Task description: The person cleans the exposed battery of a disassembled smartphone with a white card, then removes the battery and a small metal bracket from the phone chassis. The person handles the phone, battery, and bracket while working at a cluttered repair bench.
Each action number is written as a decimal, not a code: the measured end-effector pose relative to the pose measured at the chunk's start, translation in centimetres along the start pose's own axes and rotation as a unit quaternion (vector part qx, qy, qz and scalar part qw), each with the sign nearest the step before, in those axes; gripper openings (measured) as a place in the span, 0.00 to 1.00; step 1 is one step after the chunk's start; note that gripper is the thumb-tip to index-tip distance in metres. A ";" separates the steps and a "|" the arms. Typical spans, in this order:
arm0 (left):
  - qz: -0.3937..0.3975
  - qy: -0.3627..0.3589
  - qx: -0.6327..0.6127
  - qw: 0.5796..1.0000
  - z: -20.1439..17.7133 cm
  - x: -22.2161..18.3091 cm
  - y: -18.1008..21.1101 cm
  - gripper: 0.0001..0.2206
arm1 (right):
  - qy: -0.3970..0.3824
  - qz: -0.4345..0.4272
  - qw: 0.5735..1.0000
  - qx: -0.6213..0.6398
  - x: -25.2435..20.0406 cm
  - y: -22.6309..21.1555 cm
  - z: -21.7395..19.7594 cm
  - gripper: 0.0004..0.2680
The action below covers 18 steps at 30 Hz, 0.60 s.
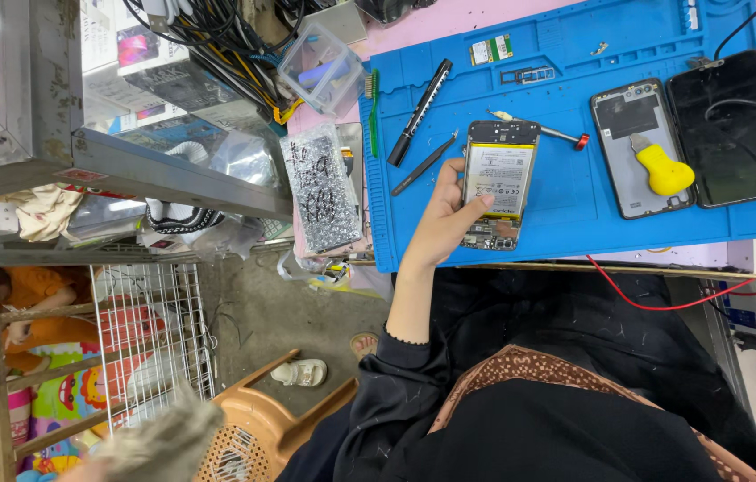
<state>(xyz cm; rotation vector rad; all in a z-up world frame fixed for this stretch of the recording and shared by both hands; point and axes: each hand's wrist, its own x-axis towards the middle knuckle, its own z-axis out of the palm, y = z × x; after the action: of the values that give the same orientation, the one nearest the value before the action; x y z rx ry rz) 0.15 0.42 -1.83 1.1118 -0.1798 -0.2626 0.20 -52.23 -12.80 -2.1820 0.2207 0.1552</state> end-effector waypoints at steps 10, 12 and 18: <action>-0.005 0.008 0.030 1.000 0.2 0.0 0.2 0.19 | -0.004 0.005 0.997 0.071 -3.3 0.1 1.1 0.07; 0.000 0.008 0.031 1.000 0.2 0.1 0.3 0.19 | -0.010 0.006 0.996 0.093 -4.7 -0.8 1.2 0.07; 0.003 0.014 0.043 0.999 0.2 0.1 0.2 0.19 | -0.060 -0.001 0.983 0.173 -8.4 -6.4 2.4 0.07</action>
<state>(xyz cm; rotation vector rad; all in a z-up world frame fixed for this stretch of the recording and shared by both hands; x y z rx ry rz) 0.23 0.31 -1.52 1.1993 -0.1699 -0.2359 -6.65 -45.78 -7.51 -1.8198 0.1635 0.2299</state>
